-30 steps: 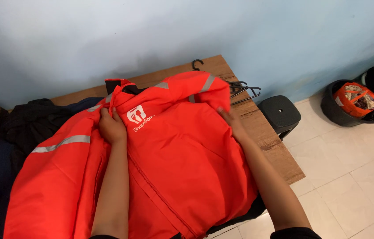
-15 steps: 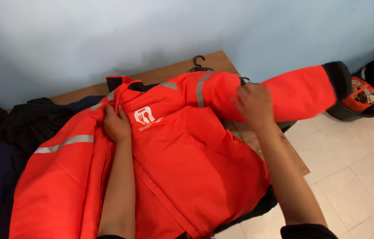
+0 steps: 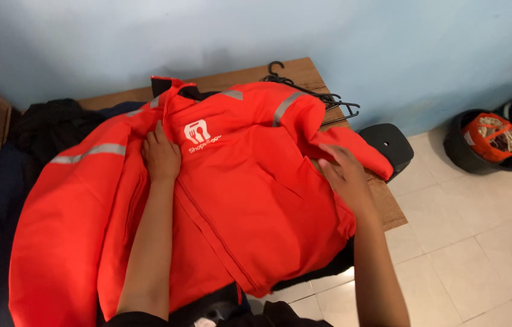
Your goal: Hanging a red jacket and a black jacket on wall-mounted hooks using plastic hangers.
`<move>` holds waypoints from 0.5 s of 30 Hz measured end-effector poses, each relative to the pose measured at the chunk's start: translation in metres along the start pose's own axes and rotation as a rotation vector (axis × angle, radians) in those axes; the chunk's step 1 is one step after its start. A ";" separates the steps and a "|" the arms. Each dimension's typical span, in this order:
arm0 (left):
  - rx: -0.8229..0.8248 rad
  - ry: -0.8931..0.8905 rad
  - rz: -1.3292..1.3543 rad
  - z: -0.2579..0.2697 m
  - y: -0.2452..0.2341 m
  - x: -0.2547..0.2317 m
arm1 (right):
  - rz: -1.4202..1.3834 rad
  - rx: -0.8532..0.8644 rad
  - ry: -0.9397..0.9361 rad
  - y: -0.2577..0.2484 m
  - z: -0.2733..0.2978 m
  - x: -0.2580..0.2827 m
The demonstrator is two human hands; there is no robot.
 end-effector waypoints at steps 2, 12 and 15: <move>-0.017 0.036 -0.040 0.020 -0.007 0.006 | -0.215 -0.003 0.080 0.006 0.036 -0.001; 0.179 0.161 -0.022 0.175 -0.071 -0.029 | -0.484 0.563 0.215 0.055 0.146 0.015; 0.072 0.256 -0.003 0.252 -0.117 -0.060 | -0.496 0.672 0.149 0.071 0.176 0.000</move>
Point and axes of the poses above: each hand's wrist, its own z-axis away from the middle knuckle, its own y-axis out of the palm, x = y × z, the point moved 1 cm from there along -z, towards the middle knuckle
